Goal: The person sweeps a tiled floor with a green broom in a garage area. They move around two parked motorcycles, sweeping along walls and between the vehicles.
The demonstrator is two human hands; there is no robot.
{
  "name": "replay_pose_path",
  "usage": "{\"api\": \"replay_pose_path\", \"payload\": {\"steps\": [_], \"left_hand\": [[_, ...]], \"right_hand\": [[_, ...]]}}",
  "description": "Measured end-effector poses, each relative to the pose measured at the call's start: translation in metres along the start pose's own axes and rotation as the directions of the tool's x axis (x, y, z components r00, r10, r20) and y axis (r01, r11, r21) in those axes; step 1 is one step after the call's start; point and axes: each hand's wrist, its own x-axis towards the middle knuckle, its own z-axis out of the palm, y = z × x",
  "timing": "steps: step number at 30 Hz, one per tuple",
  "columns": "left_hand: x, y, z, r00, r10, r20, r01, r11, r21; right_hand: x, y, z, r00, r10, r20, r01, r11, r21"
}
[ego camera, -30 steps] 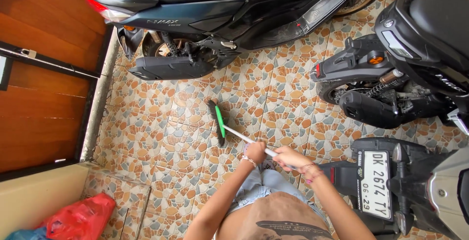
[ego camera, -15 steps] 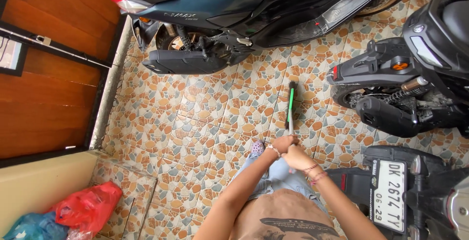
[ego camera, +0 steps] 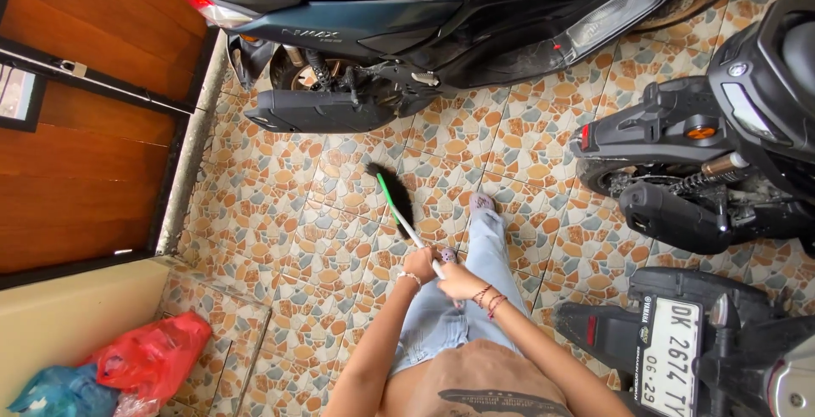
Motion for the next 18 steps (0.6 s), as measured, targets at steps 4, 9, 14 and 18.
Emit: {"api": "replay_pose_path", "payload": {"steps": [4, 9, 14, 18], "left_hand": [[0.002, 0.054, -0.024, 0.994, 0.107, 0.006, -0.107, 0.994, 0.024], [0.049, 0.143, -0.021, 0.938, 0.345, 0.018, -0.341, 0.916, 0.211], [0.069, 0.24, -0.057, 0.866, 0.48, 0.139, -0.498, 0.852, 0.163], [0.078, 0.273, -0.102, 0.827, 0.544, 0.139, -0.51, 0.832, -0.22]], "right_hand": [[-0.031, 0.032, -0.032, 0.994, 0.078, -0.082, -0.058, 0.973, 0.223], [-0.105, 0.055, -0.104, 0.943, 0.266, -0.198, -0.086, 0.774, 0.627], [-0.152, 0.052, -0.171, 0.931, 0.321, -0.175, -0.181, 0.82, 0.543], [-0.103, 0.081, -0.196, 0.889, 0.304, -0.343, -0.119, 0.876, 0.467]]}}
